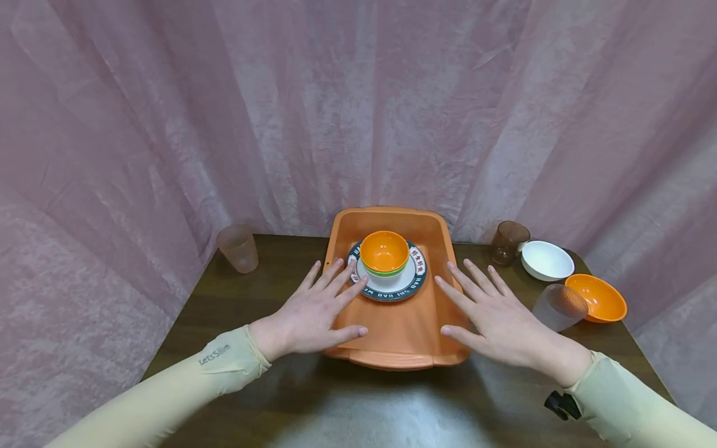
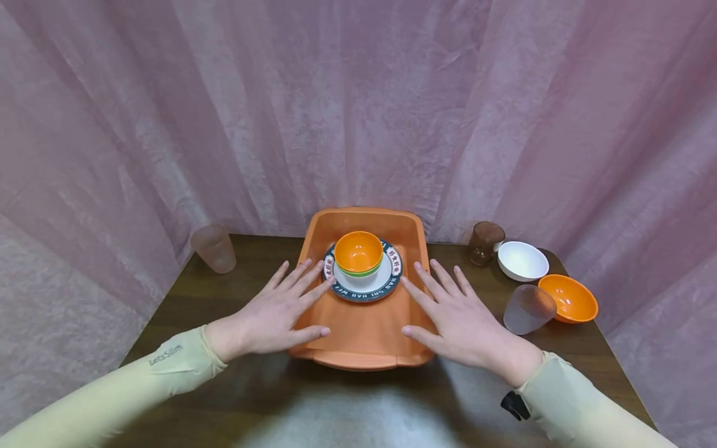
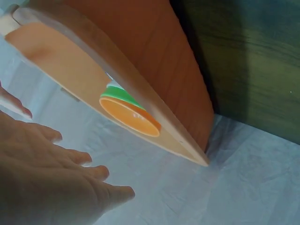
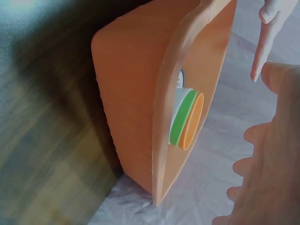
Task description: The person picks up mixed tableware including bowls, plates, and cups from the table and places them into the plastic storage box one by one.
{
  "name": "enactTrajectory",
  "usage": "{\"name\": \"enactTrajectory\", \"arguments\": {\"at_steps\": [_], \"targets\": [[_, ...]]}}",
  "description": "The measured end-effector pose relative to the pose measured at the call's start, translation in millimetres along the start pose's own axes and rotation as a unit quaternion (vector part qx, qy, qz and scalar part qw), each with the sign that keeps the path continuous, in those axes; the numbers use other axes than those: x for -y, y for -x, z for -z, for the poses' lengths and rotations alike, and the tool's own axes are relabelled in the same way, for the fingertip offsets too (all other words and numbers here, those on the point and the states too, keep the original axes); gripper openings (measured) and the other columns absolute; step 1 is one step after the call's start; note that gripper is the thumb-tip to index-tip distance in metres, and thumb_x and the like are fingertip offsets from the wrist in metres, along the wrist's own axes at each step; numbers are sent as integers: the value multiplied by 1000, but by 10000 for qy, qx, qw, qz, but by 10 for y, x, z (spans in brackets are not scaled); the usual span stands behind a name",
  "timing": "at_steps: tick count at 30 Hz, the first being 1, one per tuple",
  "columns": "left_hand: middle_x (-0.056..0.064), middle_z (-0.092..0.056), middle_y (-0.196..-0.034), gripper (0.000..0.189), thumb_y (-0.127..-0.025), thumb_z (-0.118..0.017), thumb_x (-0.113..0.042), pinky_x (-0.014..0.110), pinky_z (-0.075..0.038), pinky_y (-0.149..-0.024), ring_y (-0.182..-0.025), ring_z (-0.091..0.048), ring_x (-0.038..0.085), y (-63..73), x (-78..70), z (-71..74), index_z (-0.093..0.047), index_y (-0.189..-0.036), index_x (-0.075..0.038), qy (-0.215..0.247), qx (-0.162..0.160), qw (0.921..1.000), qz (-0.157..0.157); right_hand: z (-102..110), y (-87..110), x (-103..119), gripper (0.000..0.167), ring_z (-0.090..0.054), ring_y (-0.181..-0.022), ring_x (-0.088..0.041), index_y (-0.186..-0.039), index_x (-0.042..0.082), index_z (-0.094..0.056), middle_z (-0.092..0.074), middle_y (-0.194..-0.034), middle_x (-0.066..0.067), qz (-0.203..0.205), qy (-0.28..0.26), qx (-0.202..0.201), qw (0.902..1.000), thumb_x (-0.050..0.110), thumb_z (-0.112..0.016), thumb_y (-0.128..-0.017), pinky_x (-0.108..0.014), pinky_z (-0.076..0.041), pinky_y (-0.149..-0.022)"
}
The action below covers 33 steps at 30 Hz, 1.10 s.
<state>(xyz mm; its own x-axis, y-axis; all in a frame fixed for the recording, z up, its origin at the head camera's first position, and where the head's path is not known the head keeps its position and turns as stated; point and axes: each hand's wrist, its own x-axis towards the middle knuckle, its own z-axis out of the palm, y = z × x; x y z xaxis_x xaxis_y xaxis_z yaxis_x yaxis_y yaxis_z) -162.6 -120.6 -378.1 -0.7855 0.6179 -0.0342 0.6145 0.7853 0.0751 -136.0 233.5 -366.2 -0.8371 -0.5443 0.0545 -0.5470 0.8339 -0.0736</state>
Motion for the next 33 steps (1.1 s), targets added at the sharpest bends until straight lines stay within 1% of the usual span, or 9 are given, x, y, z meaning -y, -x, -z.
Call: {"name": "enactTrajectory", "arguments": {"at_steps": [4,8,10,15,21,24,27,30,33], "targets": [[1,1,-172,90,-92,-31,-83,59,4,-126,-160,0,28,6,-24,-28,-14,-163,-32,37,48,10000,-23,-31,19,9,79,-7,-159,-34,-163,32,-19,-10,-172,-1,4,57,-74,10000,69,-45,-98,-48,11,-128],[1,2,-172,89,-92,-31,-82,59,4,-126,-160,-1,29,-2,-47,-35,-9,-163,-33,38,161,9998,-59,-35,29,5,78,-7,-159,-33,-163,32,-20,-11,-172,0,7,53,-165,9999,69,-45,-98,-44,12,-128],[2,2,-172,89,-92,-31,-82,60,3,-126,-160,-2,29,-8,-58,-37,-10,-163,-32,37,165,9998,-99,-25,38,-8,78,-7,-159,-33,-163,32,-20,-12,-172,-1,-7,36,-188,9998,68,-45,-98,-42,13,-127],[1,1,-172,89,-92,-30,-83,60,-2,-126,-160,0,28,-43,-124,-29,-12,-163,-32,-19,115,9995,-277,26,91,-78,78,-3,-160,-32,-163,31,-19,-10,-172,-2,-229,-106,-114,9996,66,-46,-99,-42,15,-127],[2,3,-172,89,-93,-27,-83,59,-1,-127,-160,-1,27,-115,-278,15,-10,-164,-31,-95,174,9979,-613,100,217,-233,78,2,-160,-31,-163,28,-18,-8,-172,-4,-510,-277,-105,9983,62,-48,-100,-44,16,-127],[3,1,-173,88,-94,-28,-82,58,0,-127,-160,1,26,-152,-377,49,-8,-163,-32,-30,174,9965,-816,141,288,-317,78,6,-160,-31,-164,26,-16,-5,-172,-4,-695,-359,-63,9969,60,-48,-101,-48,15,-127],[3,0,-173,87,-94,-30,-80,58,-2,-127,-160,2,26,-189,-482,65,-8,-164,-32,-29,111,9943,-1062,181,365,-419,79,10,-159,-31,-164,27,-12,-1,-172,-3,-924,-455,-28,9947,60,-47,-101,-52,14,-126],[2,3,-173,86,-95,-28,-80,58,-2,-127,-160,3,26,-215,-582,81,-9,-164,-33,-85,74,9918,-1277,217,447,-557,80,10,-159,-34,-164,26,-9,2,-172,-5,-1102,-485,-76,9927,57,-48,-102,-54,17,-125],[0,6,-172,84,-95,-29,-79,57,0,-127,-160,5,24,-231,-662,95,-8,-163,-34,-14,51,9896,-1437,249,525,-716,80,9,-158,-38,-165,22,-8,3,-172,-10,-1266,-521,-190,9904,52,-50,-103,-57,16,-124]]}}
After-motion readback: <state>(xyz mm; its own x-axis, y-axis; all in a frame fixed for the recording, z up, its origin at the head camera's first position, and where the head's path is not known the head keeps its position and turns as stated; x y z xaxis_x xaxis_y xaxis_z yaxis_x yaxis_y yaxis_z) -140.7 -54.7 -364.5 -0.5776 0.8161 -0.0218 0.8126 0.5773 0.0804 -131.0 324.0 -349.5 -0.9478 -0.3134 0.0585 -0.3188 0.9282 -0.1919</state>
